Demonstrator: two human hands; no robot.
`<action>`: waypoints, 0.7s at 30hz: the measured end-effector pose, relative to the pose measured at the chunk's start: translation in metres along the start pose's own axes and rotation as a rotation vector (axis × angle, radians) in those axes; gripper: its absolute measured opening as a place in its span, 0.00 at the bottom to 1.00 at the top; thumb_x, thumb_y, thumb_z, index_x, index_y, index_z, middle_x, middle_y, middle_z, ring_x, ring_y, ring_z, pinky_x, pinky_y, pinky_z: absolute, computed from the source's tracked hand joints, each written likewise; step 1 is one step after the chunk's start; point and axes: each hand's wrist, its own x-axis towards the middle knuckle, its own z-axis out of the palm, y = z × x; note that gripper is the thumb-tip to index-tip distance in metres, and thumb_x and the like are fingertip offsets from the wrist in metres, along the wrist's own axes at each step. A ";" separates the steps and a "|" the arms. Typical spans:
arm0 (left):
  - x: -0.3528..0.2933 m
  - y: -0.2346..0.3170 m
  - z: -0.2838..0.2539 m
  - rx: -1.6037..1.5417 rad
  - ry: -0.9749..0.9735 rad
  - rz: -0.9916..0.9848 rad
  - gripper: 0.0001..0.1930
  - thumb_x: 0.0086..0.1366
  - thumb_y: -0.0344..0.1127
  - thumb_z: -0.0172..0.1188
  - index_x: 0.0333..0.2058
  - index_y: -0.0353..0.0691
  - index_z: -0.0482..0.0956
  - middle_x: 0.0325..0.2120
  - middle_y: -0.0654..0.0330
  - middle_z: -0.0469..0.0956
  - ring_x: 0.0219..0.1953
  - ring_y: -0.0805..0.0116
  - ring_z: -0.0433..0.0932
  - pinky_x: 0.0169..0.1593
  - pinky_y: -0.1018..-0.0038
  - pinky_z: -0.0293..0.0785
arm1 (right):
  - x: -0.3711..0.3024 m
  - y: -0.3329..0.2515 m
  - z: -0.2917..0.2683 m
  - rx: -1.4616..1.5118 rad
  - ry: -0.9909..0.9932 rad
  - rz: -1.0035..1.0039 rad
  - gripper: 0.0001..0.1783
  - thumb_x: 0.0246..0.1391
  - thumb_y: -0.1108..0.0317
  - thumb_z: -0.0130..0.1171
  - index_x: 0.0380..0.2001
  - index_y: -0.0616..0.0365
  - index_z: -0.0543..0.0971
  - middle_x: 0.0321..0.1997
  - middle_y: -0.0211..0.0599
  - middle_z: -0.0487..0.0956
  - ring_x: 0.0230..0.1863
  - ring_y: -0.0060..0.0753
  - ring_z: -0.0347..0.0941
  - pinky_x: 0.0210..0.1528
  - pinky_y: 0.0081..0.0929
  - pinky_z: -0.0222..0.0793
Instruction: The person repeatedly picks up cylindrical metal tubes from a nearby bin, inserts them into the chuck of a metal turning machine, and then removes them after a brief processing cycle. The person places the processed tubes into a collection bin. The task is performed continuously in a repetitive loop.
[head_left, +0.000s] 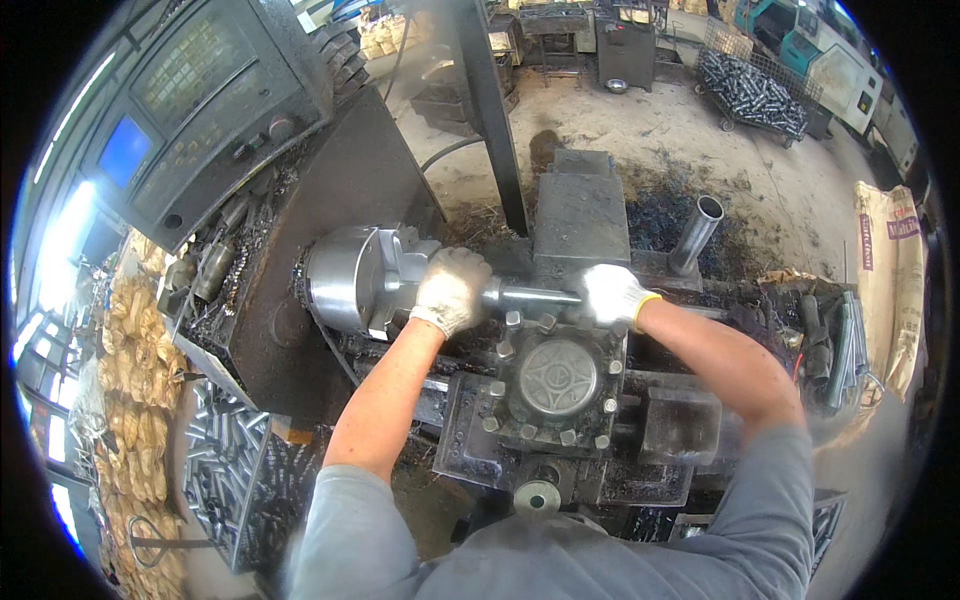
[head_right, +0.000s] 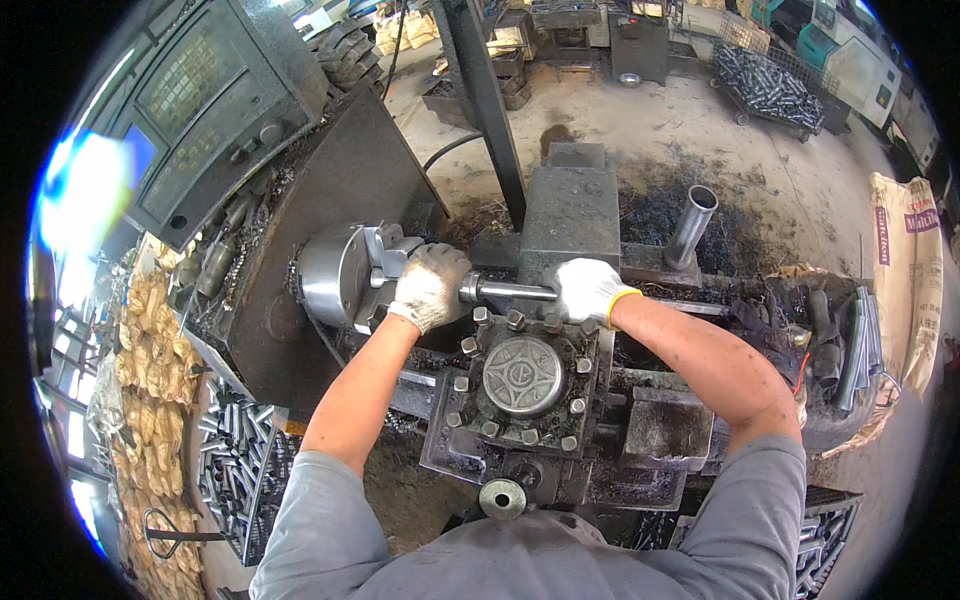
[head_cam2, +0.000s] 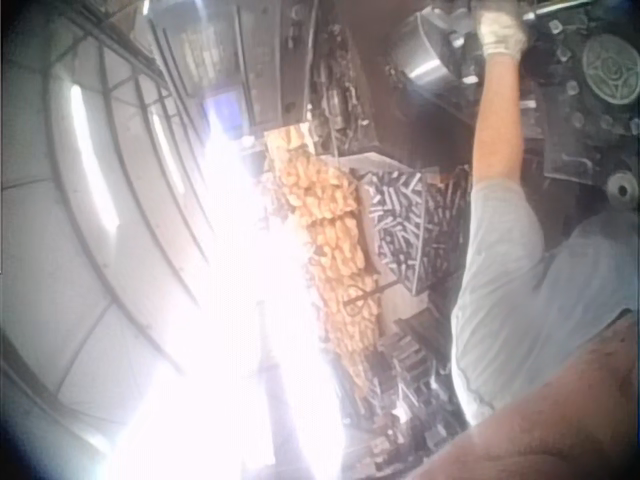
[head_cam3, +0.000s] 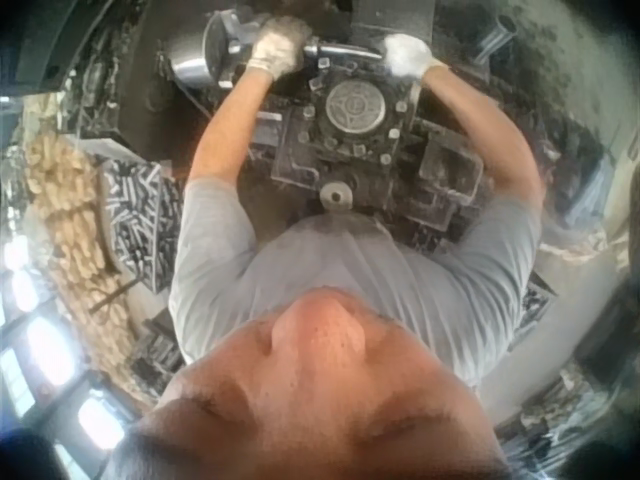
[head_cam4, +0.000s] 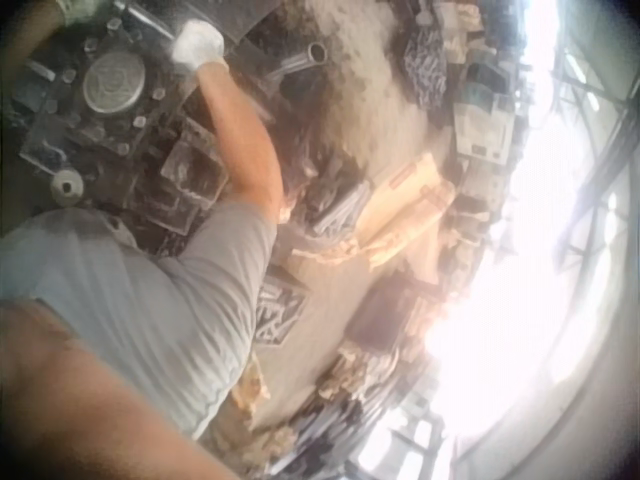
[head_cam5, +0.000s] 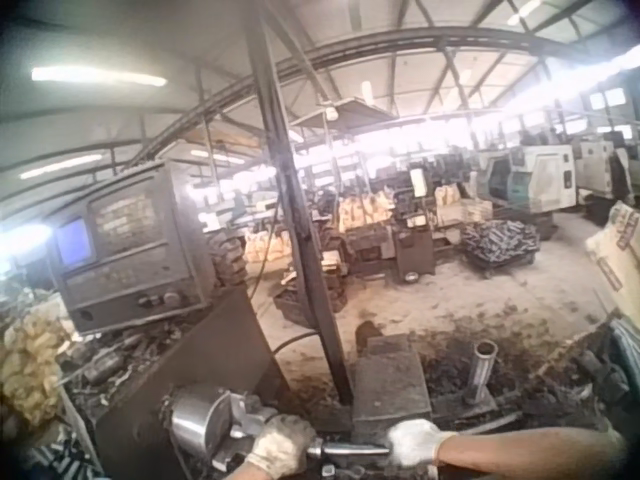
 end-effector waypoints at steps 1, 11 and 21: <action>0.000 0.000 0.000 0.001 -0.003 0.000 0.19 0.42 0.43 0.77 0.34 0.44 0.86 0.38 0.58 0.84 0.48 0.55 0.83 0.54 0.60 0.78 | -0.002 0.000 0.002 0.060 0.069 0.026 0.26 0.50 0.47 0.68 0.45 0.53 0.89 0.41 0.54 0.87 0.42 0.58 0.85 0.47 0.50 0.80; -0.003 -0.001 -0.004 -0.053 0.052 0.002 0.17 0.43 0.39 0.74 0.34 0.43 0.85 0.39 0.57 0.84 0.49 0.54 0.82 0.53 0.58 0.78 | -0.009 -0.009 -0.023 0.089 0.001 -0.003 0.30 0.51 0.41 0.66 0.50 0.49 0.88 0.46 0.50 0.88 0.50 0.57 0.84 0.54 0.49 0.78; -0.001 -0.004 -0.001 -0.021 0.008 0.015 0.25 0.39 0.47 0.81 0.36 0.43 0.85 0.40 0.58 0.84 0.50 0.55 0.83 0.56 0.59 0.79 | -0.008 0.016 -0.024 -0.356 0.059 0.166 0.16 0.51 0.58 0.65 0.35 0.58 0.90 0.36 0.54 0.88 0.40 0.58 0.87 0.46 0.45 0.84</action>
